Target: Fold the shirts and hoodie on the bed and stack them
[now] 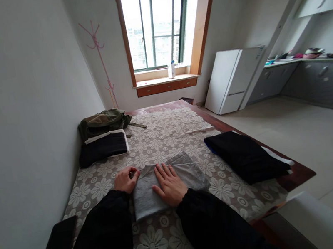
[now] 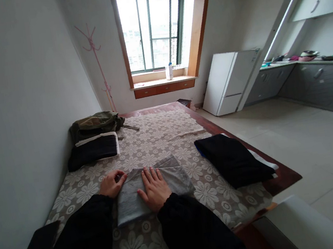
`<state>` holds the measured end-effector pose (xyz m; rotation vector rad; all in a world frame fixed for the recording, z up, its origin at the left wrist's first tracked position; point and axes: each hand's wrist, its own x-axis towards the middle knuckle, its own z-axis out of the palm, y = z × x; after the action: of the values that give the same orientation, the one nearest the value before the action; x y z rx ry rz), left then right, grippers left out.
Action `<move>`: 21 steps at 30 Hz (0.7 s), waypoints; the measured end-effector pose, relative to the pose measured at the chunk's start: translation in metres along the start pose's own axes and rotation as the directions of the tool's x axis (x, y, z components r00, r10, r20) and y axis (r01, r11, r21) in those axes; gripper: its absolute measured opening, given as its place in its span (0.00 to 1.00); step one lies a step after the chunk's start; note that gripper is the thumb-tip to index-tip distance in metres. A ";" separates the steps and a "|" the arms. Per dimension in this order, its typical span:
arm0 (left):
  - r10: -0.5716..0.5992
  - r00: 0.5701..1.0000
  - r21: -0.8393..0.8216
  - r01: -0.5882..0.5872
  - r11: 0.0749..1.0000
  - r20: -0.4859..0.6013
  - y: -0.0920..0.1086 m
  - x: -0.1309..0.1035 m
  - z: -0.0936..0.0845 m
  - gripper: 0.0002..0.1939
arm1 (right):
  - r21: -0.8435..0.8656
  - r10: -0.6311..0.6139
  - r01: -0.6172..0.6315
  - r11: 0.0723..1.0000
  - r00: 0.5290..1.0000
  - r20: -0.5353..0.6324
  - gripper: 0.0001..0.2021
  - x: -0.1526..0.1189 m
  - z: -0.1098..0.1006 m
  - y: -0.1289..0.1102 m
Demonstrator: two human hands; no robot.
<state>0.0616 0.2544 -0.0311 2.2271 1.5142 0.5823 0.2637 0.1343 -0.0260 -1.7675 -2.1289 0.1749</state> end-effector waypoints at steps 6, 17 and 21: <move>0.030 1.000 0.021 -0.030 0.999 -0.003 0.006 -0.004 0.000 0.18 | -0.043 0.042 -0.037 0.998 0.990 0.135 0.40 0.002 0.010 0.004; 0.041 0.994 0.061 -0.047 0.997 0.100 0.008 -0.002 -0.002 0.24 | 0.033 0.004 -0.011 0.999 0.976 0.219 0.43 -0.002 -0.015 0.027; 0.008 0.991 0.046 -0.015 0.999 0.132 0.010 -0.003 -0.005 0.27 | -0.073 0.137 -0.129 0.989 0.983 0.120 0.39 -0.014 -0.024 0.053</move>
<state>0.0655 0.2487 -0.0224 2.2627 1.4639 0.3985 0.3236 0.1281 -0.0239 -1.9862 -2.1239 0.2606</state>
